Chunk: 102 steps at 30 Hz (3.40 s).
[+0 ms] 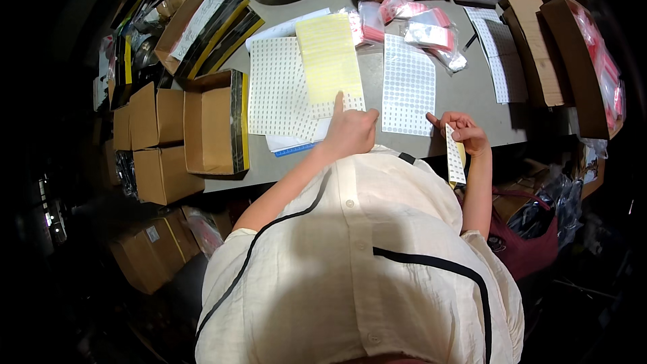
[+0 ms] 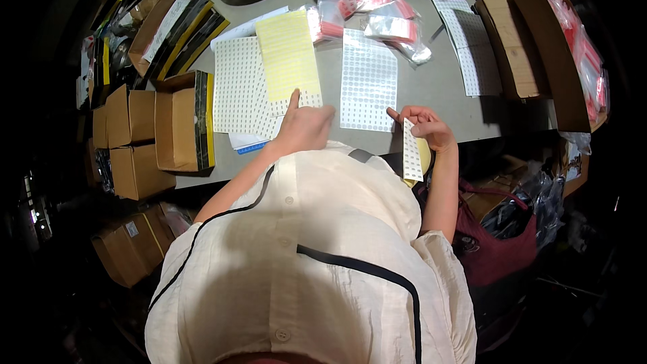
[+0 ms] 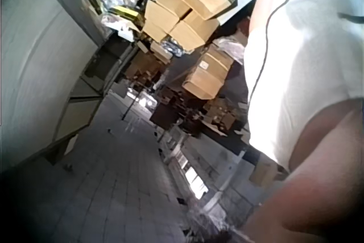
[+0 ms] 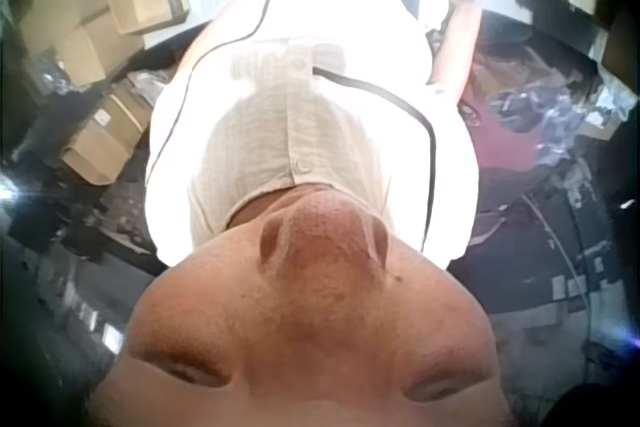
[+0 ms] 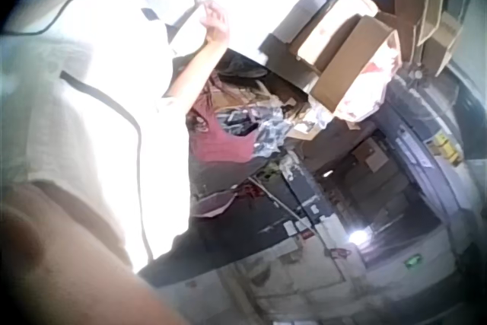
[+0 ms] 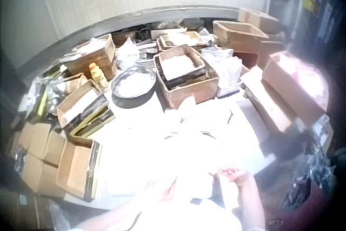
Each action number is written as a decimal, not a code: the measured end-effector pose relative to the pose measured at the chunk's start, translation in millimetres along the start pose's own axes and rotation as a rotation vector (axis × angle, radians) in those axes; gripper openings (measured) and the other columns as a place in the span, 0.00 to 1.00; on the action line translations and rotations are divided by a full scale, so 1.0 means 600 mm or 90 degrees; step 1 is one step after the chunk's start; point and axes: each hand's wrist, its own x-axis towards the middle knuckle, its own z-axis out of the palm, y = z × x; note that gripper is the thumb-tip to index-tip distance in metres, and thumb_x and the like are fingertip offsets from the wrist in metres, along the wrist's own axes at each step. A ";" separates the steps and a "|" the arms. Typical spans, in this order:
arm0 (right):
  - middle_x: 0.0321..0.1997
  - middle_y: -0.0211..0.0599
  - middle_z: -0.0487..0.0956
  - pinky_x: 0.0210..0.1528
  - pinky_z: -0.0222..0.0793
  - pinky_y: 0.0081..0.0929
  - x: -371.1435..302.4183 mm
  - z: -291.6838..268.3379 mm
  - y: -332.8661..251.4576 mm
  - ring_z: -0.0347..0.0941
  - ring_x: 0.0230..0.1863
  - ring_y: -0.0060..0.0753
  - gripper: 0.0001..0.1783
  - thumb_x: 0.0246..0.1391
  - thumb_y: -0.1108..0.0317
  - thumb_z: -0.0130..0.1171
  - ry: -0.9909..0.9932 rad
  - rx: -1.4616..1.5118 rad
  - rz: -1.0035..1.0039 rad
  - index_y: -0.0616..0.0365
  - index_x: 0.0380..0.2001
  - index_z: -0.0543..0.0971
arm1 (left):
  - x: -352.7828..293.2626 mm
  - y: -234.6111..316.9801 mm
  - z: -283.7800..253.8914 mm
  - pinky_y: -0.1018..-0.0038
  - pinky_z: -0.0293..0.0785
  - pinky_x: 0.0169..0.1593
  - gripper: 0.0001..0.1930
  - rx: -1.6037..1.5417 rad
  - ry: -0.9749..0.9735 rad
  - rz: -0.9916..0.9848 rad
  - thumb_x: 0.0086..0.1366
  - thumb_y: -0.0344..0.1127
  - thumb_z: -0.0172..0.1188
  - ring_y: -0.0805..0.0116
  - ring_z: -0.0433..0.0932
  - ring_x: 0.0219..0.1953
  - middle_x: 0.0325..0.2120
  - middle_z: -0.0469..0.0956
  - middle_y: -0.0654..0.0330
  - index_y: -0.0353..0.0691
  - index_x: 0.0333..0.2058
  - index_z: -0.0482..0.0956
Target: The person peels small circular stickers from a sheet and places them into small clear plastic bags. They handle multiple sticker sheets and bags, organizing them on a cluttered table filled with cardboard boxes and other packaging materials.
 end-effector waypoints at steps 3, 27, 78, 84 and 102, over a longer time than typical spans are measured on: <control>0.20 0.31 0.75 0.83 0.32 0.38 0.004 0.010 0.001 0.70 0.20 0.25 0.19 0.33 0.69 0.64 0.030 -0.003 -0.014 0.67 0.31 0.73 | 0.000 0.000 -0.001 0.34 0.47 0.70 0.09 -0.013 -0.022 -0.017 0.64 0.31 0.51 0.45 0.81 0.28 0.20 0.80 0.47 0.38 0.34 0.81; 0.25 0.35 0.78 0.81 0.41 0.50 -0.002 0.010 -0.002 0.78 0.28 0.31 0.19 0.38 0.68 0.65 0.020 0.026 -0.051 0.68 0.35 0.75 | -0.003 -0.006 0.012 0.41 0.48 0.72 0.09 -0.009 0.001 -0.032 0.65 0.33 0.54 0.51 0.80 0.26 0.20 0.81 0.53 0.40 0.34 0.83; 0.58 0.45 0.80 0.62 0.71 0.36 0.095 0.359 -0.090 0.77 0.60 0.45 0.18 0.51 0.78 0.64 0.196 -0.692 -0.516 0.63 0.48 0.80 | -0.026 0.087 -0.161 0.77 0.73 0.55 0.17 -0.778 0.320 0.007 0.76 0.33 0.52 0.75 0.76 0.52 0.51 0.80 0.58 0.32 0.60 0.72; 0.54 0.45 0.81 0.57 0.72 0.33 0.092 0.329 -0.140 0.78 0.54 0.44 0.14 0.52 0.79 0.63 0.306 -0.776 -0.644 0.64 0.44 0.82 | -0.041 0.061 -0.187 0.81 0.72 0.50 0.14 -0.786 0.375 0.009 0.76 0.32 0.52 0.78 0.77 0.45 0.44 0.82 0.59 0.30 0.53 0.76; 0.43 0.41 0.77 0.53 0.68 0.42 0.142 0.357 -0.134 0.73 0.46 0.49 0.14 0.48 0.77 0.66 0.167 -1.017 -0.695 0.60 0.40 0.78 | -0.055 0.090 -0.176 0.83 0.58 0.34 0.12 -0.699 0.187 -0.037 0.77 0.35 0.53 0.87 0.62 0.31 0.29 0.70 0.74 0.30 0.47 0.78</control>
